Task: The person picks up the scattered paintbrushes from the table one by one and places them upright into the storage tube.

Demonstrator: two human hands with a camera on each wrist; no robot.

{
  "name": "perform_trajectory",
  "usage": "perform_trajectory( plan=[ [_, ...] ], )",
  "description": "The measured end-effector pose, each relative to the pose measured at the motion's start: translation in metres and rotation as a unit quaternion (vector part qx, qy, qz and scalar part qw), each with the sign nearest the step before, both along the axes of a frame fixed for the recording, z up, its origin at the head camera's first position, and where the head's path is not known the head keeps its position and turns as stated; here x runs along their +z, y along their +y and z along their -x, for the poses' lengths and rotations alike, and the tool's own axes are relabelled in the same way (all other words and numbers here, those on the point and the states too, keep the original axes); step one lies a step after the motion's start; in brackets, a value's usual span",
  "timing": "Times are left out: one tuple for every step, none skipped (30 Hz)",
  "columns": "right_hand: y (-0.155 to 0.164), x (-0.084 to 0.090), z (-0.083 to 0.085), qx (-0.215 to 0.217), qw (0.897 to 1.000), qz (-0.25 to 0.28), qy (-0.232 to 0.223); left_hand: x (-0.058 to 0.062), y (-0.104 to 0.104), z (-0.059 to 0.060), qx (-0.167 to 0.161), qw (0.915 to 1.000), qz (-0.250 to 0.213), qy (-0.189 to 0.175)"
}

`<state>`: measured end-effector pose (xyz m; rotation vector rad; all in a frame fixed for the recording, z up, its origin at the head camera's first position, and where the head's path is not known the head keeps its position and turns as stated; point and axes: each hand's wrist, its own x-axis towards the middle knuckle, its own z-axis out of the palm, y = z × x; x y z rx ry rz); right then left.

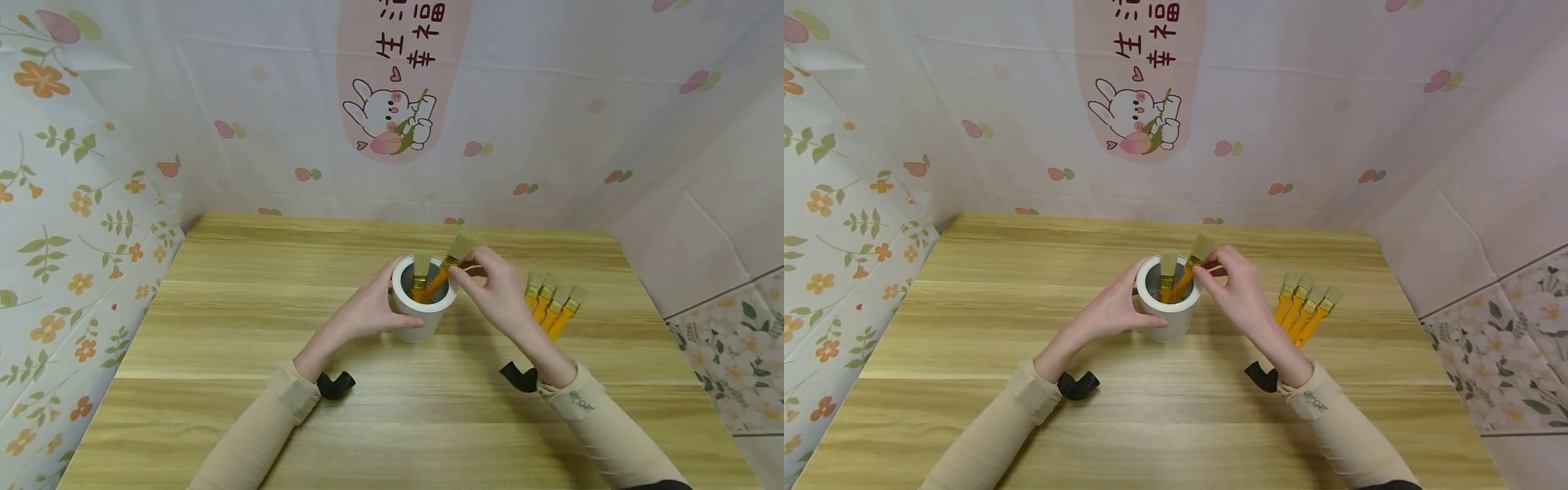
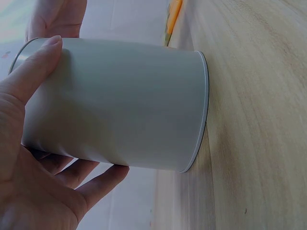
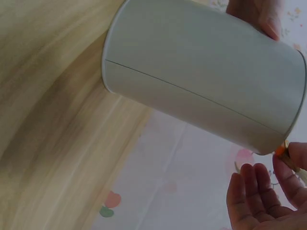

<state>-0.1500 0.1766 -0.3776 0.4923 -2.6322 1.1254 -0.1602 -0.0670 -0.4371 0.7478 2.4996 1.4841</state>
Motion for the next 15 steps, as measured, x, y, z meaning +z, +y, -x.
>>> perform_trajectory(
  plan=[
    [0.000, -0.001, 0.000, 0.004, 1.000, 0.001, -0.001, 0.000, 0.000, 0.000, 0.000, 1.0000, 0.001, 0.000],
    [0.000, -0.003, 0.000, 0.008, 1.000, 0.002, -0.001, 0.000, 0.000, 0.000, 0.000, 1.0000, 0.001, 0.000],
    [0.000, -0.004, 0.000, 0.011, 1.000, 0.005, -0.003, 0.000, 0.000, 0.000, 0.000, 1.0000, 0.001, -0.001],
    [0.000, -0.004, 0.000, 0.013, 1.000, 0.009, -0.004, 0.000, 0.000, -0.001, 0.000, 1.0000, 0.001, -0.002],
    [0.000, -0.005, 0.000, 0.014, 1.000, 0.012, -0.006, 0.000, 0.000, -0.001, 0.001, 1.0000, 0.001, -0.002],
    [0.001, -0.005, 0.000, 0.013, 1.000, 0.015, -0.006, 0.000, 0.000, -0.001, 0.002, 1.0000, 0.001, -0.003],
    [0.002, -0.006, -0.001, 0.011, 1.000, 0.019, -0.007, 0.000, 0.000, -0.001, 0.003, 1.0000, 0.001, -0.004],
    [0.003, -0.006, -0.001, 0.008, 1.000, 0.022, -0.007, 0.001, 0.000, -0.001, 0.004, 1.0000, 0.001, -0.005],
    [0.004, -0.006, -0.001, 0.003, 1.000, 0.024, -0.009, 0.001, 0.000, -0.001, 0.005, 1.0000, 0.001, -0.006],
    [0.006, -0.006, -0.001, -0.001, 1.000, 0.028, -0.011, 0.001, 0.000, -0.001, 0.006, 1.0000, 0.002, -0.007],
    [0.009, -0.007, 0.000, -0.006, 0.999, 0.031, -0.013, 0.001, 0.000, -0.001, 0.007, 0.9999, 0.003, -0.009],
    [0.012, -0.007, 0.000, -0.010, 0.999, 0.035, -0.015, 0.001, 0.000, -0.001, 0.007, 0.9999, 0.003, -0.010],
    [0.015, -0.007, 0.000, -0.016, 0.999, 0.037, -0.017, 0.002, 0.000, -0.001, 0.008, 0.9999, 0.005, -0.011],
    [0.018, -0.008, 0.000, -0.022, 0.999, 0.039, -0.020, 0.001, 0.000, -0.001, 0.008, 0.9999, 0.007, -0.012],
    [0.022, -0.008, 0.001, -0.026, 0.998, 0.042, -0.024, 0.002, 0.000, -0.001, 0.009, 0.9998, 0.009, -0.013]
  ],
)
